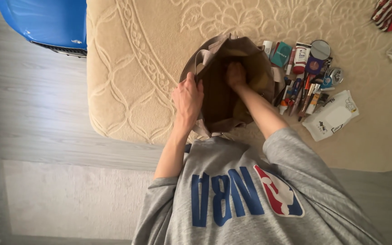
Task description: Organizing various personal care items and cleaning a brown tote bag.
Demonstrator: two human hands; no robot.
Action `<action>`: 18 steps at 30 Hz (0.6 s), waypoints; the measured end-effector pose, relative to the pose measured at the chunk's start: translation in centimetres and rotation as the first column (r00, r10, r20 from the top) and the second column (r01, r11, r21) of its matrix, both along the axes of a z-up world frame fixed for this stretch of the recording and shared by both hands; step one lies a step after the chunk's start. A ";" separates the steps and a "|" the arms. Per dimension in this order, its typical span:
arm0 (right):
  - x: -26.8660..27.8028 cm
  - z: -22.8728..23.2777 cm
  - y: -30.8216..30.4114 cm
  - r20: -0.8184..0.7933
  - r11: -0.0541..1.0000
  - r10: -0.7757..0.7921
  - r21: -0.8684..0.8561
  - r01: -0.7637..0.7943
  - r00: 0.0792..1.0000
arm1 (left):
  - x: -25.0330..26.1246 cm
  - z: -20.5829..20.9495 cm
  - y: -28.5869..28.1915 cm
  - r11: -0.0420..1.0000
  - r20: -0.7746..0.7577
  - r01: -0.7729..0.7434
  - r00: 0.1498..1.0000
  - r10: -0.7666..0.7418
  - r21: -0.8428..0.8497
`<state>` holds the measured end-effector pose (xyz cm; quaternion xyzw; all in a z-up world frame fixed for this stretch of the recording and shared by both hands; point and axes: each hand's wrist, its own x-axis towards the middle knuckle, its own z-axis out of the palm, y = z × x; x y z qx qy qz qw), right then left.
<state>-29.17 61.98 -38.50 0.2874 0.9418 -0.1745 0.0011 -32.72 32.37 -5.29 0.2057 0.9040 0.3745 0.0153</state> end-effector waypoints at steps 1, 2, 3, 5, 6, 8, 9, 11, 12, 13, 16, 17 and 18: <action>0.1 0.3 0.0 0.000 1.000 0.001 0.000 -0.001 1.000 | 0.1 0.0 0.0 1.000 0.000 -0.001 1.000 0.001 0.000; 0.2 0.6 0.1 -0.008 0.999 0.015 0.028 -0.015 1.000 | 0.1 0.0 0.0 1.000 0.010 0.006 1.000 -0.006 0.004; 0.0 0.8 0.0 -0.018 0.998 0.031 0.056 -0.030 0.999 | 0.0 0.1 -0.1 1.000 0.017 0.010 1.000 -0.010 0.007; -0.4 -5.3 2.2 -0.164 0.972 0.083 0.229 -0.044 0.983 | -0.1 0.3 -0.1 1.000 0.006 0.007 1.000 -0.007 0.008; -0.5 -8.3 3.2 -0.296 0.918 0.153 0.395 -0.025 0.943 | 0.0 0.5 -0.1 1.000 -0.003 0.007 1.000 -0.007 0.010; 2.0 -2.1 2.2 -0.237 0.940 0.165 0.331 -0.080 0.957 | 0.3 -0.3 0.0 1.000 -0.010 0.009 1.000 -0.008 0.011; -1.3 1.4 -0.3 -0.180 0.956 0.180 0.265 -0.129 0.967 | 0.2 -0.6 0.1 1.000 -0.020 0.012 1.000 -0.012 0.014; -1.6 4.1 -1.5 -0.054 0.970 0.218 0.118 -0.210 0.974 | 0.0 -0.4 0.2 1.000 -0.025 0.009 1.000 -0.009 0.013; -1.1 5.4 -2.3 0.014 0.970 0.240 0.038 -0.240 0.971 | 0.3 -0.5 0.2 1.000 -0.021 0.011 1.000 -0.011 0.012; -1.0 7.1 -2.4 0.073 0.965 0.260 -0.038 -0.258 0.963 | 0.2 -0.4 0.3 1.000 -0.024 0.017 1.000 -0.017 0.016; 2.2 14.2 -0.9 0.229 0.922 0.339 -0.272 -0.274 0.913 | -0.1 0.3 0.1 1.000 -0.050 0.014 0.999 -0.014 0.010; 3.4 17.0 -1.1 0.277 0.900 0.369 -0.346 -0.266 0.887 | 0.0 0.6 0.1 1.000 -0.037 0.018 0.999 -0.018 0.001; 1.5 18.4 -3.0 0.320 0.873 0.400 -0.418 -0.251 0.859 | 0.1 0.9 0.1 1.000 -0.023 0.022 0.999 -0.023 -0.008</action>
